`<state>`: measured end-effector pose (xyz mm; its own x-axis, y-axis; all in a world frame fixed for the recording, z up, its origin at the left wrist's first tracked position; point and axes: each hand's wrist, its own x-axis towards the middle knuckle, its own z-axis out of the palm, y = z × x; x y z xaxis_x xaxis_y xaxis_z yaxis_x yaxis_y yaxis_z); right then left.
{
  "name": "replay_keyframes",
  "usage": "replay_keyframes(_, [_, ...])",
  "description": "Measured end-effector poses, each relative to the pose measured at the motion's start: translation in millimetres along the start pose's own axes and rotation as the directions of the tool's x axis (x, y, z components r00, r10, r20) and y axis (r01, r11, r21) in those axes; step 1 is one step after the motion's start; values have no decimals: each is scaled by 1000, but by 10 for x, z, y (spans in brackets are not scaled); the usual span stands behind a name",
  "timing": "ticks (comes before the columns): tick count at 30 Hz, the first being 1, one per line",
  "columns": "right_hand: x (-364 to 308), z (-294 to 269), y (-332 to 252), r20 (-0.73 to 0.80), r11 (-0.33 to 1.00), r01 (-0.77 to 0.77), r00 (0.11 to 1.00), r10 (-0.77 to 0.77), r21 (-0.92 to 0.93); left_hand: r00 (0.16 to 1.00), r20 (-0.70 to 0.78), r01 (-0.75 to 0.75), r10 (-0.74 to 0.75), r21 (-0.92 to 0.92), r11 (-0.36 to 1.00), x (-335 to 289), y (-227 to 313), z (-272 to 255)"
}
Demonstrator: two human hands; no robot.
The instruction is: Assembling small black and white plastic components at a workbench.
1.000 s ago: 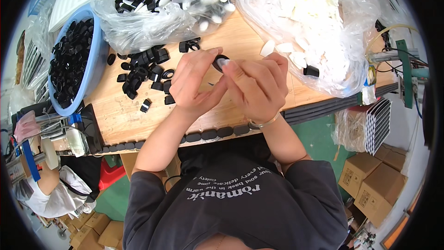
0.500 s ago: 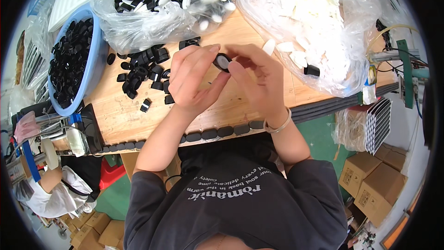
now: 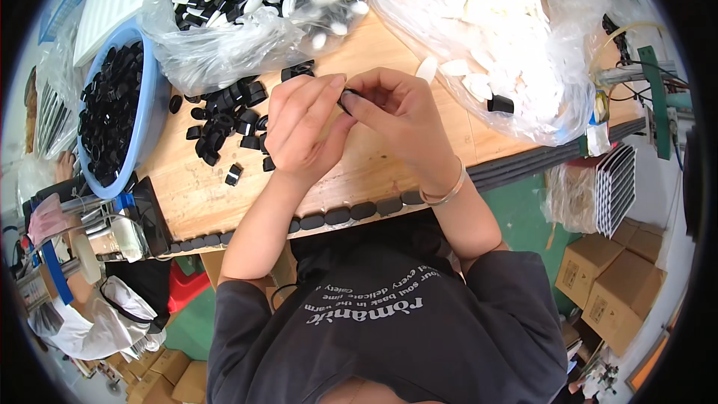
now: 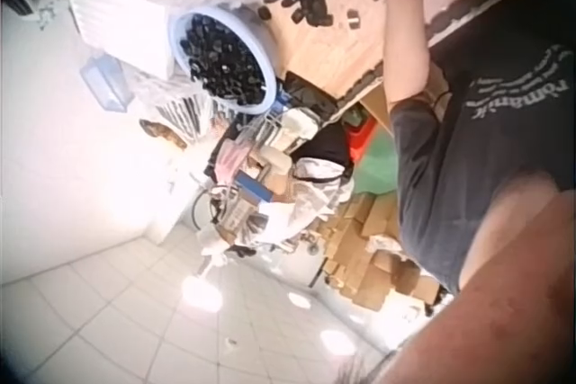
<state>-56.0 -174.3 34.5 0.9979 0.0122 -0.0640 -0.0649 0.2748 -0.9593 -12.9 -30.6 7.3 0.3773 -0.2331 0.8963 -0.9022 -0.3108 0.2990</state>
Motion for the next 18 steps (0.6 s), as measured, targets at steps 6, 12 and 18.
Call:
replay_keyframes(6, [53, -39, 82, -5, 999, 31, 1000, -31, -14, 999, 33, -11, 10, 28, 1000, 7, -11, 16])
replay_keyframes(12, [-87, -406, -79, -77, 991, -9, 997, -1, -134, 988, 69, 136, -139, 47, 990, -17, 22, 40])
replay_keyframes(18, [-483, -1739, -263, -378, 511, -97, 790, -482, -854, 971, 45, 233, -235, 39, 972, 4, -2, -25])
